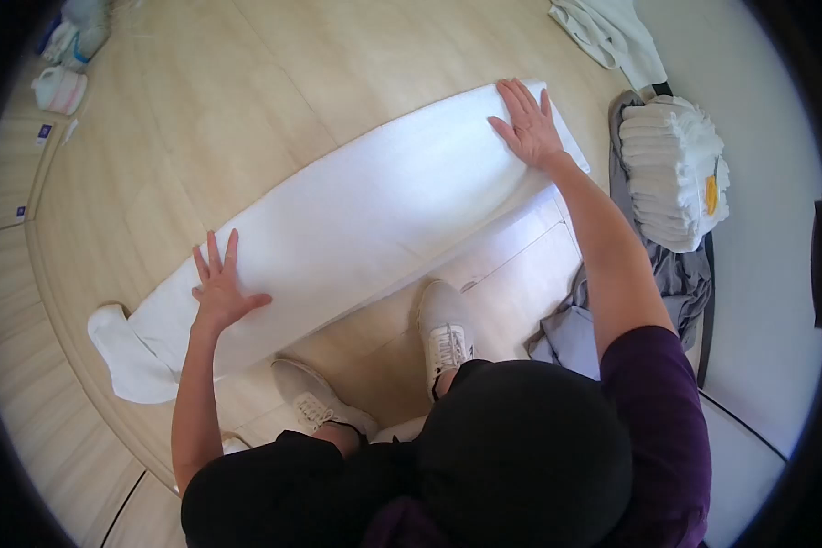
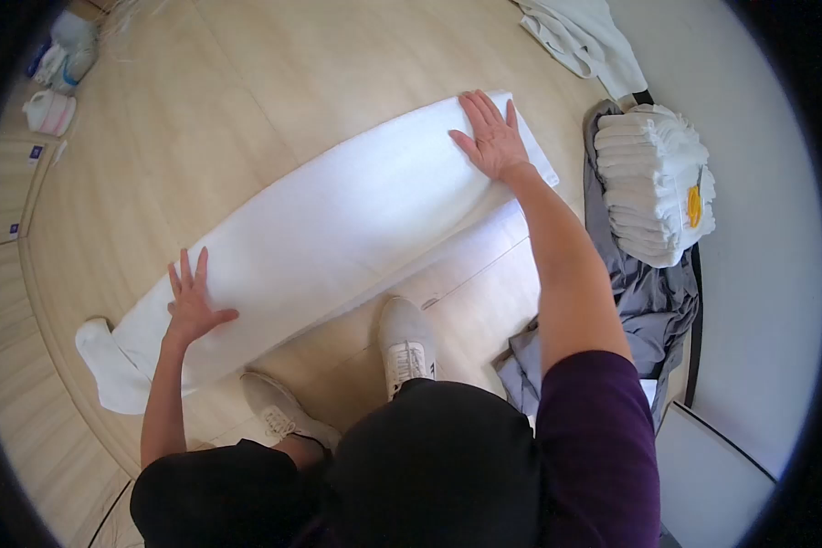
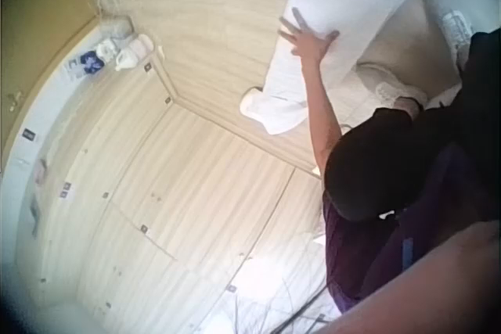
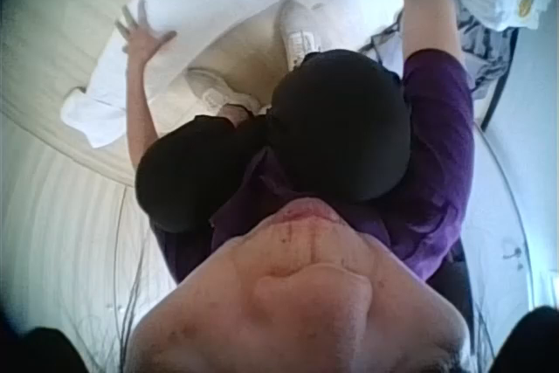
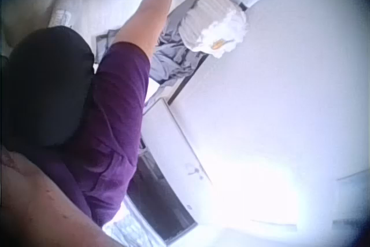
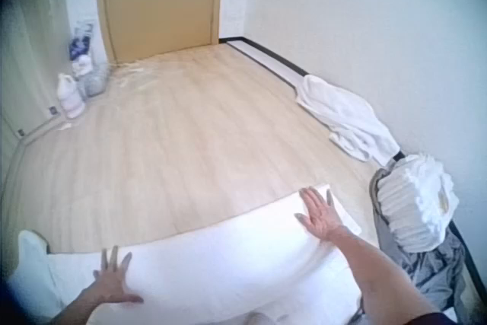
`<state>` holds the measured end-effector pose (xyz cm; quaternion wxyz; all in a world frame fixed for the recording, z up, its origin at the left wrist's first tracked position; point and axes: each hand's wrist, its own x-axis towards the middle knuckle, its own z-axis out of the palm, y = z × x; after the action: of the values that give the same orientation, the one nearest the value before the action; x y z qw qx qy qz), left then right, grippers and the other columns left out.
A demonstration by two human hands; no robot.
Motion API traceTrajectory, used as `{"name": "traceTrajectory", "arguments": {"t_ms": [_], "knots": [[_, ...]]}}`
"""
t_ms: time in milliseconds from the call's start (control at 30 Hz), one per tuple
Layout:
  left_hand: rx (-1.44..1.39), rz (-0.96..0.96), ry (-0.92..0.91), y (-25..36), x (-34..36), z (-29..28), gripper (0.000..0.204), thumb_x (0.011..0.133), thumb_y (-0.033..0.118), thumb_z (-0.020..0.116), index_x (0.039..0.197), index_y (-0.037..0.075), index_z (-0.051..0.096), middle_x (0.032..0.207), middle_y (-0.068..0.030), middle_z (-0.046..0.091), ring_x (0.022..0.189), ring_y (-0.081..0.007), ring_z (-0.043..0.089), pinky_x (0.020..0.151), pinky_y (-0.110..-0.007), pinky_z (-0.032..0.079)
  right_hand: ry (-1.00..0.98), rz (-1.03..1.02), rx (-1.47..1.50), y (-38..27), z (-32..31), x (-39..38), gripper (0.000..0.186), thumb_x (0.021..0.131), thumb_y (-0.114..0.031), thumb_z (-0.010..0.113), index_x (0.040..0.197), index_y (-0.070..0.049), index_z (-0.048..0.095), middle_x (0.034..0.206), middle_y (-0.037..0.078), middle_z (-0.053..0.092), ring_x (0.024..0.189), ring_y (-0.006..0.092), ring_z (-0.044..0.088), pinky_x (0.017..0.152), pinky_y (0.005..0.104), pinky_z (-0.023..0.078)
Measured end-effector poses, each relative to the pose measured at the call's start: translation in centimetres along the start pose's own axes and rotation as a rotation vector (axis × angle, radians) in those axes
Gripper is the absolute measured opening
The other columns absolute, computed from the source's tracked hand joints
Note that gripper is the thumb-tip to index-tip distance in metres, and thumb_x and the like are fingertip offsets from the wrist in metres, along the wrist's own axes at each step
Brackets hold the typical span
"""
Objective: The person spreads out a white towel by hand, folds it into a rectangle, and places it on a stack of towels.
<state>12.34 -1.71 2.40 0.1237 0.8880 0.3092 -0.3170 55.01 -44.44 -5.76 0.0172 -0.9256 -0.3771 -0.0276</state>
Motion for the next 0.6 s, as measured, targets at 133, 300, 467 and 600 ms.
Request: {"name": "traceTrajectory", "arguments": {"t_ms": [133,300,467,600], "knots": [[-0.008,0.02,0.051,-0.4,0.3,0.5,0.139,0.057,0.037,0.098,0.164,0.036,0.01,0.173,-0.0064,-0.007,0.157,-0.0425,-0.006,0.101,-0.079,0.035,-0.015,0.009,0.036,-1.2,-0.7,-1.2,0.072,0.102,-0.058,0.042,0.159,-0.015,0.034,0.165,0.007,0.032,0.156,0.0248,0.021,0.126,0.0577,0.01],[-0.023,0.099,0.117,-1.3,1.0,1.5,0.138,0.056,0.036,0.098,0.164,0.036,0.012,0.173,-0.0073,-0.004,0.157,-0.0437,-0.004,0.098,-0.079,0.039,-0.07,-0.016,0.02,1.1,-1.1,-3.6,0.075,0.101,-0.061,0.044,0.161,-0.019,0.03,0.167,0.008,0.028,0.157,0.0256,0.019,0.125,0.058,0.012],[-0.1,0.111,0.116,-1.7,1.3,1.6,0.136,0.057,0.034,0.098,0.163,0.038,0.013,0.173,-0.0079,-0.004,0.156,-0.0454,-0.006,0.099,-0.087,0.029,-0.094,0.014,0.044,0.8,-2.5,-1.8,0.075,0.101,-0.056,0.048,0.161,-0.015,0.03,0.167,0.009,0.028,0.156,0.0276,0.021,0.124,0.0577,0.015],[-0.066,0.054,0.087,-1.1,1.1,1.1,0.132,0.058,0.034,0.096,0.162,0.041,0.015,0.173,-0.0046,-0.006,0.156,-0.045,-0.007,0.101,-0.088,0.027,-0.157,-0.338,-0.112,-1.3,-2.9,-6.4,0.064,0.103,-0.045,0.046,0.16,-0.018,0.034,0.168,0.009,0.028,0.156,0.0316,0.022,0.125,0.0561,0.014]]}}
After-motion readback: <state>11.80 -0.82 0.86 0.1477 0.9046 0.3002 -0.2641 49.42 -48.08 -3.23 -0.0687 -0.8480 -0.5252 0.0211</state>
